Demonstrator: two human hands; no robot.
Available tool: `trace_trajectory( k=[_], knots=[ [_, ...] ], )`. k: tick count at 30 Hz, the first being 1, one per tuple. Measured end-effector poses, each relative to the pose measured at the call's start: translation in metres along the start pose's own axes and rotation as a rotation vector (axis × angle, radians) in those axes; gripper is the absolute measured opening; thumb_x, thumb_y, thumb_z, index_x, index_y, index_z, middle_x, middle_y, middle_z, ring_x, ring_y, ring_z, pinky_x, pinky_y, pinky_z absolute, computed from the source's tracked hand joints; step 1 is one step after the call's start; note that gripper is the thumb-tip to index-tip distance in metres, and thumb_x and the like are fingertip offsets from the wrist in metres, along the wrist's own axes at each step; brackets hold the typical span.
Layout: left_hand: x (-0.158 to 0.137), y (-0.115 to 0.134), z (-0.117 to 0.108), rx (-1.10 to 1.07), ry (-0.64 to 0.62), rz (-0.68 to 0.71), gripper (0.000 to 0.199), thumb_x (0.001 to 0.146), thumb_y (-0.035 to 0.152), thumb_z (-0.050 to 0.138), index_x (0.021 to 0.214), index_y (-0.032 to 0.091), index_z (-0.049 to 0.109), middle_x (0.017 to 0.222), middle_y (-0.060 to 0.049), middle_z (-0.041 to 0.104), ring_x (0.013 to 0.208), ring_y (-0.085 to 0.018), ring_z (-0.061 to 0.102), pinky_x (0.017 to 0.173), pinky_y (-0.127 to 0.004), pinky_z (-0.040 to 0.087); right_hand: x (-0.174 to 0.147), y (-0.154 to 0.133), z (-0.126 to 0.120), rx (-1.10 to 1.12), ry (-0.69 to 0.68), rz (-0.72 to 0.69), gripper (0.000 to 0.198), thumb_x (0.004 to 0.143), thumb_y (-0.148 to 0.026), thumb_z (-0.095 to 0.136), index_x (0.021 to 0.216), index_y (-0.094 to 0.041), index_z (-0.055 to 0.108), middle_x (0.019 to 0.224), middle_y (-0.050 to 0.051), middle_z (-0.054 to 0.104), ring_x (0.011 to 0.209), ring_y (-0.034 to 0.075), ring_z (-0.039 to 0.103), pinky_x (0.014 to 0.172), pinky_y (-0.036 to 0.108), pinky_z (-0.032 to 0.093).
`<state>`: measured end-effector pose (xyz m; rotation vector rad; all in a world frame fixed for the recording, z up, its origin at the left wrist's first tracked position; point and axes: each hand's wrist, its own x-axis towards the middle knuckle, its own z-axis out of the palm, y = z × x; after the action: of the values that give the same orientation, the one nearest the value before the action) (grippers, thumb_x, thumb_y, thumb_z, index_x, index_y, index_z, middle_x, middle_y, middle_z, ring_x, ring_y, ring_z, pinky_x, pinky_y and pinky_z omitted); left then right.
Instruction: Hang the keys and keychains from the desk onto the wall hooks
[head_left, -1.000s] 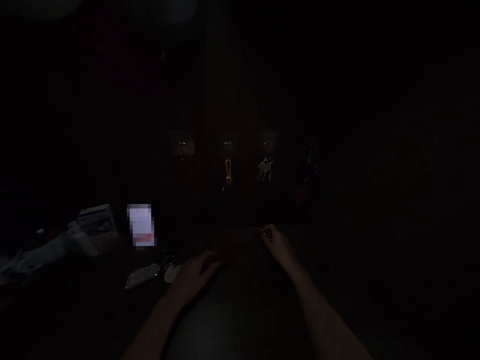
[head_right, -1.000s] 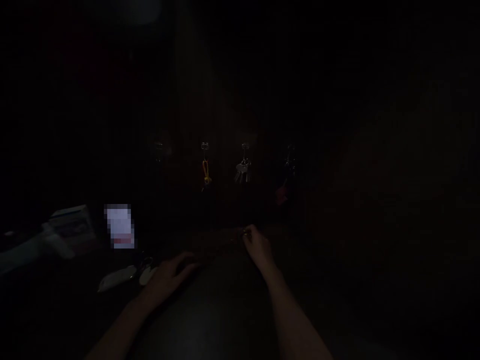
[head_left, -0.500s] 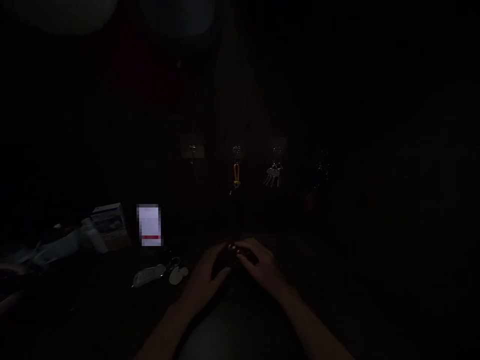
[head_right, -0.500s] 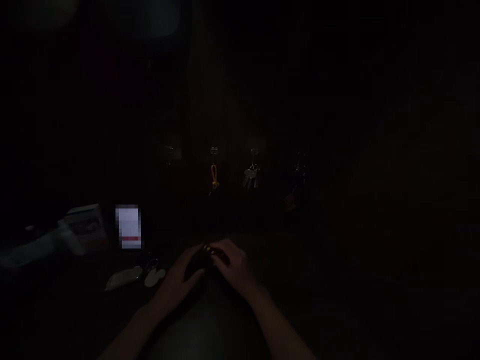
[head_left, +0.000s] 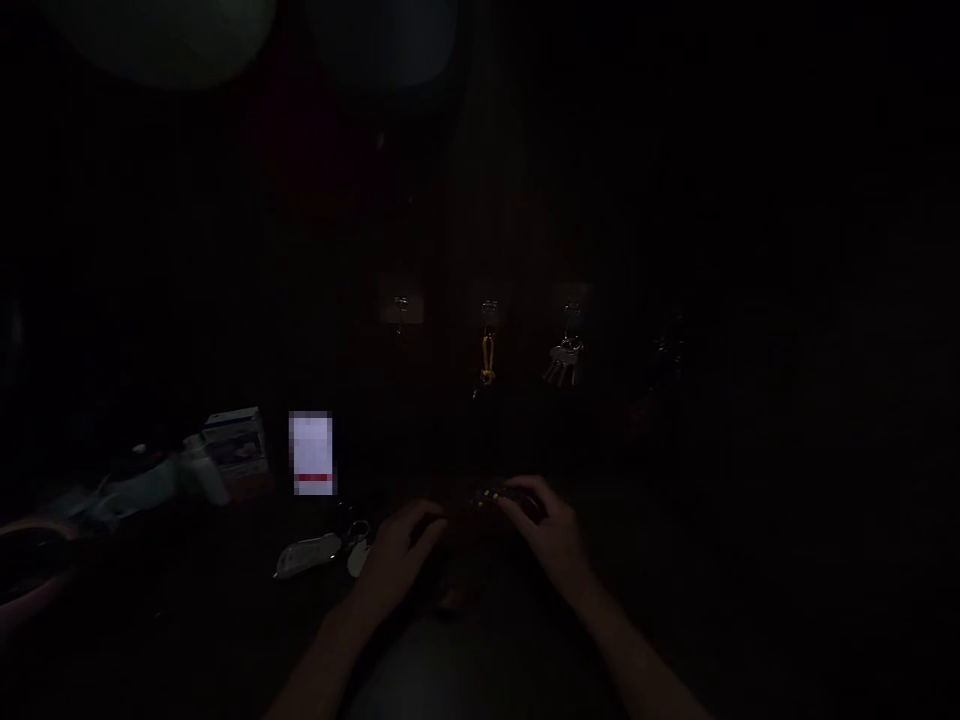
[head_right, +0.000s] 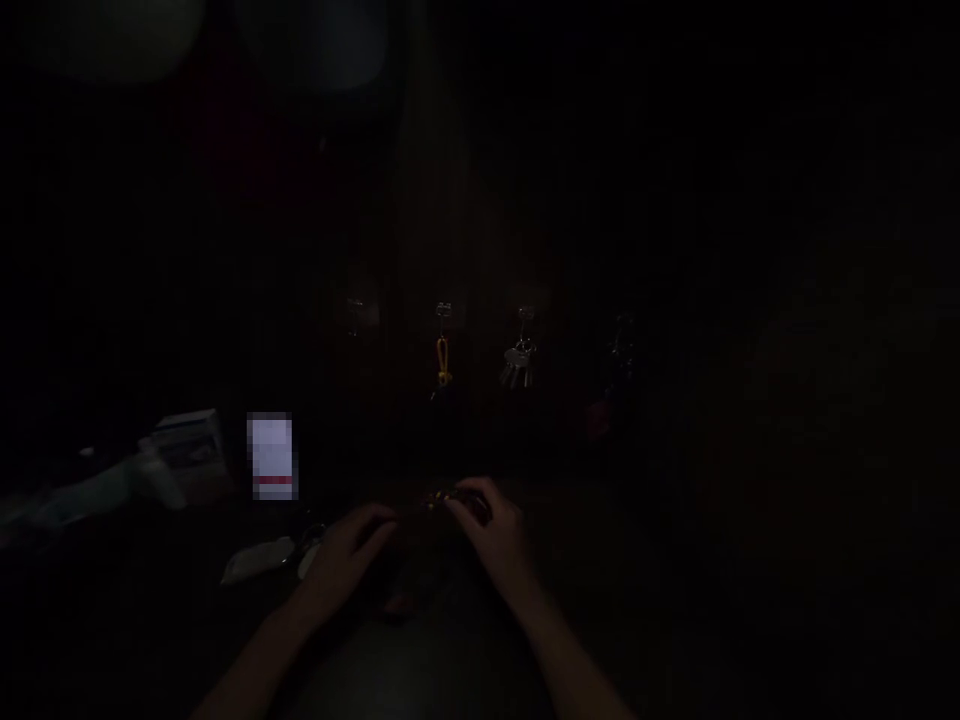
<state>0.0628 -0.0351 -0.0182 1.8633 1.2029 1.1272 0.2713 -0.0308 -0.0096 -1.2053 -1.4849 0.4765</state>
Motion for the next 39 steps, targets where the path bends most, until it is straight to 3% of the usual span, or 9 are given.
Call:
trace_trajectory(
  k=[4, 8, 13, 17, 21, 29, 39],
  knots=[
    [0.004, 0.016, -0.004, -0.186, 0.046, -0.153, 0.024, 0.078, 0.034, 0.055, 0.099, 0.024, 0.063, 0.095, -0.001, 0.068, 0.093, -0.021, 0.062, 0.083, -0.031, 0.045, 0.013, -0.005, -0.006, 0.142, 0.037, 0.125, 0.024, 0.068, -0.043, 0.066, 0.076, -0.02, 0.064, 0.072, 0.002, 0.067, 0.069, 0.017, 0.062, 0.061, 0.026, 0.047],
    [0.007, 0.039, -0.013, -0.446, 0.08, -0.27, 0.033, 0.079, 0.038, 0.055, 0.108, 0.024, 0.058, 0.095, -0.003, 0.069, 0.092, -0.02, 0.063, 0.078, -0.03, 0.047, 0.026, -0.013, -0.015, 0.375, 0.019, 0.242, 0.026, 0.067, -0.042, 0.068, 0.08, -0.02, 0.063, 0.061, -0.001, 0.064, 0.044, 0.009, 0.048, 0.044, 0.021, 0.037],
    [0.025, 0.059, -0.028, -0.43, 0.081, -0.163, 0.02, 0.076, 0.033, 0.058, 0.094, 0.024, 0.064, 0.098, -0.003, 0.07, 0.094, -0.02, 0.061, 0.079, -0.031, 0.047, 0.042, -0.035, -0.025, 0.602, 0.043, 0.238, 0.022, 0.068, -0.035, 0.069, 0.082, -0.02, 0.063, 0.066, 0.0, 0.066, 0.041, 0.006, 0.045, 0.038, 0.018, 0.032],
    [0.054, 0.073, -0.036, -0.343, 0.125, -0.048, 0.016, 0.076, 0.031, 0.059, 0.088, 0.022, 0.067, 0.098, -0.002, 0.07, 0.096, -0.021, 0.06, 0.081, -0.032, 0.047, 0.056, -0.055, -0.03, 0.747, 0.075, 0.211, 0.025, 0.07, -0.029, 0.067, 0.093, -0.021, 0.064, 0.082, 0.004, 0.07, 0.054, 0.009, 0.056, 0.042, 0.018, 0.04],
    [0.087, 0.091, -0.035, -0.478, 0.122, 0.064, 0.022, 0.077, 0.03, 0.061, 0.096, 0.022, 0.067, 0.103, -0.003, 0.069, 0.097, -0.021, 0.061, 0.084, -0.033, 0.047, 0.067, -0.069, -0.027, 0.849, 0.113, 0.122, 0.032, 0.074, -0.028, 0.064, 0.105, -0.023, 0.06, 0.104, 0.006, 0.068, 0.078, 0.015, 0.065, 0.051, 0.019, 0.049],
    [0.135, 0.118, -0.033, -0.564, 0.16, 0.268, 0.03, 0.079, 0.023, 0.058, 0.108, 0.021, 0.063, 0.114, -0.003, 0.066, 0.108, -0.021, 0.057, 0.096, -0.037, 0.04, 0.086, -0.083, -0.012, 0.795, 0.073, -0.09, 0.036, 0.083, -0.031, 0.055, 0.119, -0.031, 0.052, 0.129, 0.002, 0.053, 0.107, 0.018, 0.057, 0.059, 0.019, 0.053],
    [0.151, 0.095, -0.02, -0.566, 0.067, 0.213, 0.034, 0.076, 0.021, 0.059, 0.11, 0.02, 0.062, 0.12, -0.006, 0.062, 0.111, -0.022, 0.055, 0.098, -0.039, 0.039, 0.085, -0.059, 0.0, 0.696, 0.036, -0.013, 0.046, 0.084, -0.036, 0.051, 0.128, -0.031, 0.042, 0.14, 0.005, 0.04, 0.112, 0.023, 0.052, 0.064, 0.026, 0.055]
  ],
)
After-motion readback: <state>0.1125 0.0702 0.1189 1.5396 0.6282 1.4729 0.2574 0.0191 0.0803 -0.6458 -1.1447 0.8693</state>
